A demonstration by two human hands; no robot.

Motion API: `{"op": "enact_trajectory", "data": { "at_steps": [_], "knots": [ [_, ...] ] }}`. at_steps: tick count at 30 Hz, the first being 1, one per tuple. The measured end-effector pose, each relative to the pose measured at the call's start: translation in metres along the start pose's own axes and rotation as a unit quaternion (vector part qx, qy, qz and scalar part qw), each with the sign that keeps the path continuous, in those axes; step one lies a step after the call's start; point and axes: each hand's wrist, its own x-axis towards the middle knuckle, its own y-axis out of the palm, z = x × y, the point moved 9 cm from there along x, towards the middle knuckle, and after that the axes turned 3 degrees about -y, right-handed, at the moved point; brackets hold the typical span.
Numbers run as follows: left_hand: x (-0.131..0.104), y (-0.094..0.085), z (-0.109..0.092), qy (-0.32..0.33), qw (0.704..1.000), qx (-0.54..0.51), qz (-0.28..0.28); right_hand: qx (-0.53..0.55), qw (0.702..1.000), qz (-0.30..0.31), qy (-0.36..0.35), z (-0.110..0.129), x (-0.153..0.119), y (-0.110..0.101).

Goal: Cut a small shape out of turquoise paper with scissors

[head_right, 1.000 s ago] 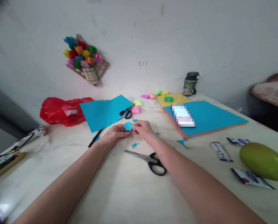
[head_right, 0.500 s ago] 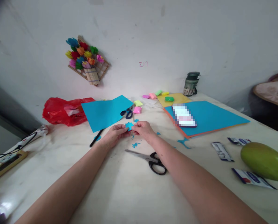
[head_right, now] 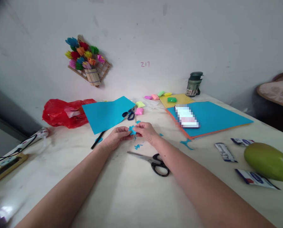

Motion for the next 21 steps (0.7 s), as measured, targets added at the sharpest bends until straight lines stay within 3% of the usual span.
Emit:
{"op": "enact_trajectory", "data": {
  "at_steps": [21],
  "knots": [
    [-0.001, -0.008, -0.002, 0.042, 0.996, 0.007, -0.077, -0.051, 0.998, 0.026, 0.001, -0.01, 0.001, 0.002]
  ]
}}
